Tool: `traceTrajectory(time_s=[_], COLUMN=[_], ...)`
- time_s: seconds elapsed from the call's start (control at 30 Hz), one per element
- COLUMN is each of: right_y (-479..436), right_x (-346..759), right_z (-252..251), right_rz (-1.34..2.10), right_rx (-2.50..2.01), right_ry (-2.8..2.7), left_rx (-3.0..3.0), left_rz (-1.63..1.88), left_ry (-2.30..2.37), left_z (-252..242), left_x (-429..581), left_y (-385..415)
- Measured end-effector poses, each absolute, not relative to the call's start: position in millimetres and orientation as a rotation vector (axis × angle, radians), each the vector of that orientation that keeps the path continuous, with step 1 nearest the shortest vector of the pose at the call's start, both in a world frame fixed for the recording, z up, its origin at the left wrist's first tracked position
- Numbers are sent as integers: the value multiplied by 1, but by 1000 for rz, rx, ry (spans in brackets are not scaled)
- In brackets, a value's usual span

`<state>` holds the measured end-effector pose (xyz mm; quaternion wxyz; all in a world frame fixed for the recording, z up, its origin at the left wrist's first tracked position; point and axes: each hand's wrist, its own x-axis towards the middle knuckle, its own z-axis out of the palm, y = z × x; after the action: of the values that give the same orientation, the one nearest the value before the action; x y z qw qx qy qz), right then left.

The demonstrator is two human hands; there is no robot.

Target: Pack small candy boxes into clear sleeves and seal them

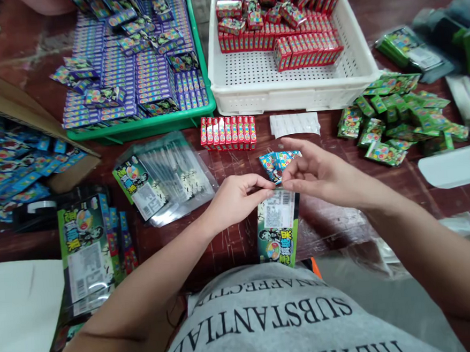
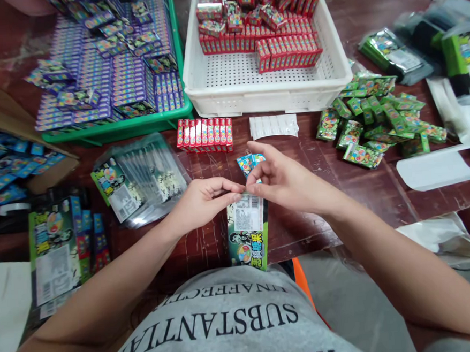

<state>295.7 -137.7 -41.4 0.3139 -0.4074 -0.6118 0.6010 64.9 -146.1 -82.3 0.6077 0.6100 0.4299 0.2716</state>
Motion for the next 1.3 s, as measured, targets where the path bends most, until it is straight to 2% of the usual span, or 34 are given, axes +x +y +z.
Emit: traceTrajectory(time_s=[0.2, 0.27, 0.4, 0.47, 0.73, 0.9, 0.97, 1.03, 1.2, 1.3], right_y=[-144, -149, -164, -170, -174, -206, -215, -214, -195, -189], right_x=[290, 291, 291, 288, 292, 304, 294, 285, 289, 296], right_z=[-67, -70, -74, -78, -84, -102, -110, -113, -99, -94], right_rz=[1487, 1245, 536, 405, 756, 698, 789, 794, 776, 914], right_rx=[-1161, -1214, -1209, -1218, -1261, -1399, -1415, -1414, -1315, -1180], right_ry=[-1744, -1858, -2192, -2276, -2084, -1385, -1229, -1118, -1254, -1454], left_rx=[1395, 1386, 1366, 1305, 1291, 1022, 989, 1085, 1351, 1319], left_rz=[630, 627, 648, 681, 701, 1214, 1262, 1185, 628, 648], left_ry=[1000, 999, 990, 961, 1024, 1206, 1194, 1172, 970, 927], left_z=[-85, -87, -91, -93, -97, -90, -92, -96, -97, -95], left_x=[67, 66, 66, 67, 54, 15, 10, 11, 30, 47], left_y=[-144, -144, -144, -145, -137, -140, -151, -167, -193, -195])
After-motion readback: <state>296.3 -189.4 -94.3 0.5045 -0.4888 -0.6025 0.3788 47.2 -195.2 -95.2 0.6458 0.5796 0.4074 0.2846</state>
